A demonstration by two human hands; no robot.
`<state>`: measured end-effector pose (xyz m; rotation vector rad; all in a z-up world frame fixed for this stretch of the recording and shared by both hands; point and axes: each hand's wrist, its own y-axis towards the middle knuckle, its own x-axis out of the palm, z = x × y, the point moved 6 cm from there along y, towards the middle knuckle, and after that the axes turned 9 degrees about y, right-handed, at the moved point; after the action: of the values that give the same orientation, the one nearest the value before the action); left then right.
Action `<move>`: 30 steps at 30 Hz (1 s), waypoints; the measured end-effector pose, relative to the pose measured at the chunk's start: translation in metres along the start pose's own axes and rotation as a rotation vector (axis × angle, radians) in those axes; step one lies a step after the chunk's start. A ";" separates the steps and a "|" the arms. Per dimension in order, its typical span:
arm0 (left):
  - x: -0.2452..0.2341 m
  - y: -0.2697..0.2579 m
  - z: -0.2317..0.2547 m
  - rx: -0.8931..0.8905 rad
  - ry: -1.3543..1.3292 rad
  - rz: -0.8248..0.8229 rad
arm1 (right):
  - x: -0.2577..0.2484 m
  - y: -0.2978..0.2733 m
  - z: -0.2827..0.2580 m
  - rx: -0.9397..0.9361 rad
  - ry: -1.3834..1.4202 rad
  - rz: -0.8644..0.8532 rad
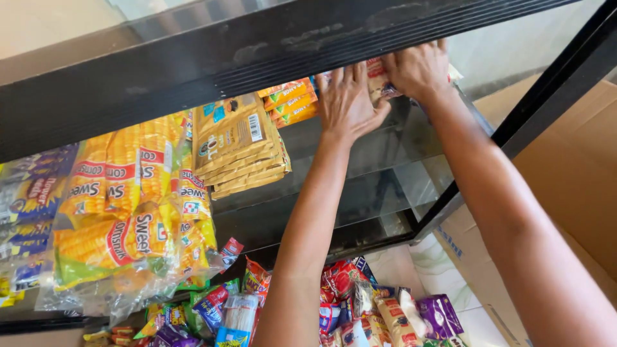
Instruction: Picking up various snack packages from a pile on the floor and organizing them onto display shelves.
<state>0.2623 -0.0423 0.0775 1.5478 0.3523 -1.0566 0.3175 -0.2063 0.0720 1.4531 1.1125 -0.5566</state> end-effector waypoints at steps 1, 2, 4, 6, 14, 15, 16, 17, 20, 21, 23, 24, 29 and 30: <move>-0.001 0.001 -0.004 0.000 0.000 0.000 | -0.002 0.000 -0.001 0.000 0.000 0.000; -0.008 0.002 -0.005 0.042 -0.007 0.113 | -0.003 0.000 0.001 0.025 -0.004 -0.012; -0.011 -0.001 -0.007 0.094 -0.025 0.213 | 0.000 -0.007 0.010 0.069 -0.010 -0.030; -0.002 -0.001 -0.020 0.032 -0.262 0.096 | 0.002 -0.014 0.007 -0.094 -0.016 0.010; 0.016 0.004 -0.018 -0.024 0.152 0.154 | 0.003 -0.013 -0.012 -0.183 -0.147 0.072; 0.020 0.002 -0.018 -0.027 0.227 0.205 | 0.003 -0.015 -0.014 -0.127 -0.183 0.033; 0.021 0.002 -0.016 -0.026 0.225 0.198 | 0.010 -0.016 -0.006 -0.122 -0.182 0.028; 0.025 0.003 -0.018 -0.053 0.211 0.110 | 0.016 -0.017 -0.001 -0.151 -0.167 0.032; 0.022 0.007 -0.021 -0.064 0.207 0.131 | 0.019 -0.008 -0.002 -0.231 -0.137 0.054; 0.018 0.001 -0.018 -0.045 0.204 0.219 | 0.020 -0.011 -0.004 -0.269 -0.121 0.053; 0.016 0.002 -0.018 -0.051 0.208 0.186 | 0.021 -0.014 -0.009 -0.256 -0.108 0.024; 0.016 0.003 -0.018 -0.056 0.208 0.159 | 0.021 -0.014 -0.010 -0.243 -0.101 -0.001; -0.006 -0.002 -0.010 0.015 0.068 0.202 | 0.017 -0.016 -0.013 -0.236 -0.068 0.070; -0.011 -0.003 -0.007 0.055 0.010 0.228 | 0.014 -0.016 -0.014 -0.207 -0.061 0.076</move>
<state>0.2577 -0.0315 0.0836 1.6012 0.1498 -0.8868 0.3059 -0.1903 0.0552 1.2847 1.0303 -0.4165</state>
